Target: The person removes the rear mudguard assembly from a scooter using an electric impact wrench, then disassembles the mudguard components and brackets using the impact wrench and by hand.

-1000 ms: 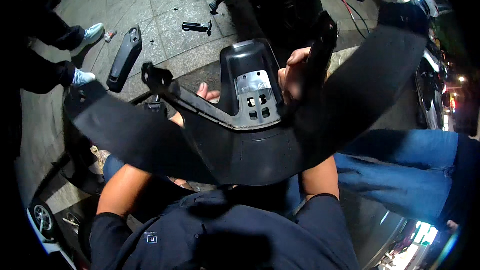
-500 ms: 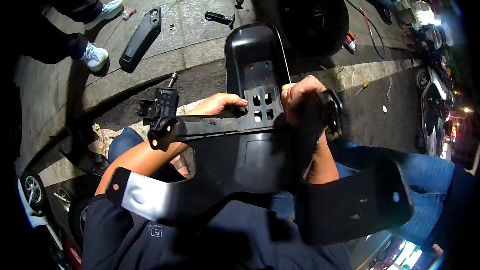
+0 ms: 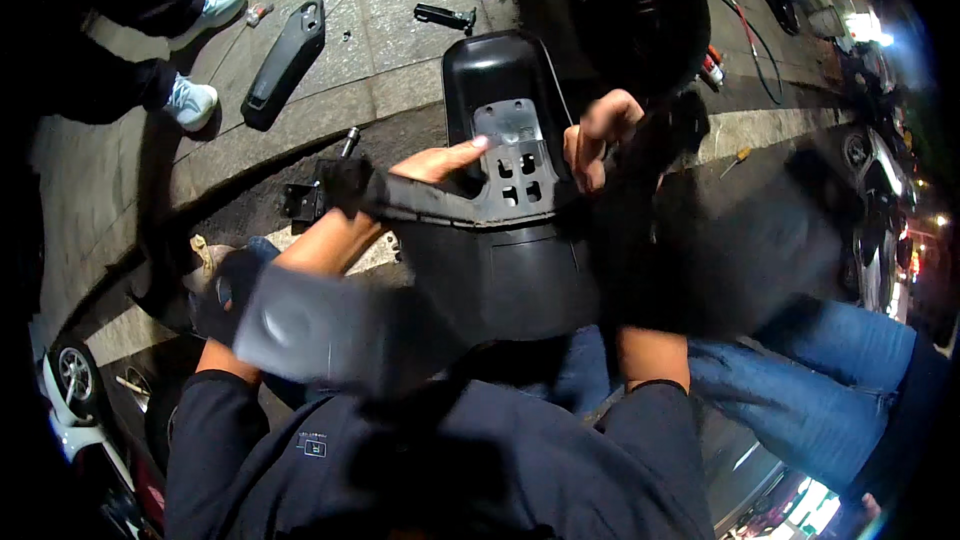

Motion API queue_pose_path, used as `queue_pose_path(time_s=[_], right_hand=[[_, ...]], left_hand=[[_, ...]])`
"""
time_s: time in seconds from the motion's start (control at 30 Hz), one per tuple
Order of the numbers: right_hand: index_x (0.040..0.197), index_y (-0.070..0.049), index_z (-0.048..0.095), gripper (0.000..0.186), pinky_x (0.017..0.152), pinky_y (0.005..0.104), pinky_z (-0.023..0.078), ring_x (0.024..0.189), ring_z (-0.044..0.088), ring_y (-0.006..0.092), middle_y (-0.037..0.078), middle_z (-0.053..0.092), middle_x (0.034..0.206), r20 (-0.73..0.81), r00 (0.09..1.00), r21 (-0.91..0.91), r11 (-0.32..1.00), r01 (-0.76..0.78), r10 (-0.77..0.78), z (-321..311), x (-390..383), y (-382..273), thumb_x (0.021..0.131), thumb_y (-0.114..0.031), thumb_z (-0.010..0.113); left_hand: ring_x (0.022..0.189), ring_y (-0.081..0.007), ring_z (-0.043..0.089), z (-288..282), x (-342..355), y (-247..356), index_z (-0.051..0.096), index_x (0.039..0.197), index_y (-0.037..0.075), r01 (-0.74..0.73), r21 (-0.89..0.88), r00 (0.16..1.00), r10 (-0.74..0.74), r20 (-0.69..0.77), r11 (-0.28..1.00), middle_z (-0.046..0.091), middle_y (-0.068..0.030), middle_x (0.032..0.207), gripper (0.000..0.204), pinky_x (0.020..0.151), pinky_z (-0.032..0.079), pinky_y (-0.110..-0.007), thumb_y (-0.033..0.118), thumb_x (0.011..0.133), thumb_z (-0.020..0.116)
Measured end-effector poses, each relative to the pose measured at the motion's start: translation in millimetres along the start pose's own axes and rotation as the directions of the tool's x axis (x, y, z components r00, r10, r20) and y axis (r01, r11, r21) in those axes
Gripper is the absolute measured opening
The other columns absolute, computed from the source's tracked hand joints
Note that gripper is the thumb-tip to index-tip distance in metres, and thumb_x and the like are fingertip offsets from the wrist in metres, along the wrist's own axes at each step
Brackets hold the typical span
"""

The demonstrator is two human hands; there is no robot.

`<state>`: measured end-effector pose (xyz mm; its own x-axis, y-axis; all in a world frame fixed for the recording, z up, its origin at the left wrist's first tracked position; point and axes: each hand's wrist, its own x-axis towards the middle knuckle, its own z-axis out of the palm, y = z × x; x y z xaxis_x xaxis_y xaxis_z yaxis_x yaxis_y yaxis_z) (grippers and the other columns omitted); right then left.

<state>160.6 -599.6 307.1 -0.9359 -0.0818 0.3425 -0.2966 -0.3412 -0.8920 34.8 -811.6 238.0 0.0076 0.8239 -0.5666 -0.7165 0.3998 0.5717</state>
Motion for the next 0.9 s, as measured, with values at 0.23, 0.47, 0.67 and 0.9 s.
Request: queue_pose_path(time_s=[0.23, 0.47, 0.67, 0.9], right_hand=[[0.111, -0.001, 0.048, 0.032, 0.064, 0.0342, 0.049, 0.067, 0.063, 0.0235, 0.013, 0.065, 0.084, 0.050, 0.999, 0.329, 0.944, -0.026, 0.010, -37.3, 8.1, 4.9, 0.093, -0.027, 0.051], [0.107, 0.000, 0.052, 0.031, 0.064, 0.0359, 0.052, 0.068, 0.063, 0.0236, 0.013, 0.065, 0.084, -0.524, 0.738, 0.516, 0.848, -0.122, 0.425, -7.1, 12.2, 16.2, 0.093, -0.027, 0.051], [0.104, 0.001, 0.055, 0.031, 0.064, 0.0373, 0.055, 0.069, 0.064, 0.0238, 0.014, 0.066, 0.084, -0.573, 0.532, 0.661, 0.735, -0.150, 0.624, -1.3, 30.9, 53.6, 0.093, -0.027, 0.052], [0.109, 0.000, 0.058, 0.036, 0.080, 0.0406, 0.055, 0.090, 0.064, 0.0226, 0.013, 0.064, 0.102, -0.402, 0.638, 0.816, 0.573, -0.075, 0.656, -18.0, 18.3, 92.5, 0.095, -0.032, 0.048]], left_hand=[[0.125, -0.0269, 0.041, -38.3, -45.3, 32.6, 0.050, 0.124, 0.006, -0.470, 0.877, 0.678, 0.676, 0.287, 0.099, 0.047, -0.0154, 0.129, 0.059, 0.104, 0.031, -0.038, 0.034, 0.077, 0.069], [0.103, -0.0214, 0.055, -3.5, -39.2, 52.0, 0.050, 0.120, -0.001, -0.497, 0.763, 0.846, 0.429, 0.318, 0.414, 0.060, -0.0128, 0.109, 0.073, 0.091, 0.043, -0.033, 0.029, 0.062, 0.084], [0.098, -0.0149, 0.055, -15.8, -18.5, 36.3, 0.058, 0.111, -0.001, -0.321, 0.224, 0.914, 0.238, 0.329, 0.920, 0.062, -0.0064, 0.106, 0.053, 0.090, 0.041, -0.028, 0.023, 0.068, 0.077], [0.107, -0.0164, 0.055, -15.3, -23.4, 17.1, 0.054, 0.117, 0.002, -0.343, -0.257, 0.910, 0.388, 0.149, 0.904, 0.061, -0.0062, 0.111, 0.049, 0.096, 0.041, -0.034, 0.029, 0.080, 0.069]])
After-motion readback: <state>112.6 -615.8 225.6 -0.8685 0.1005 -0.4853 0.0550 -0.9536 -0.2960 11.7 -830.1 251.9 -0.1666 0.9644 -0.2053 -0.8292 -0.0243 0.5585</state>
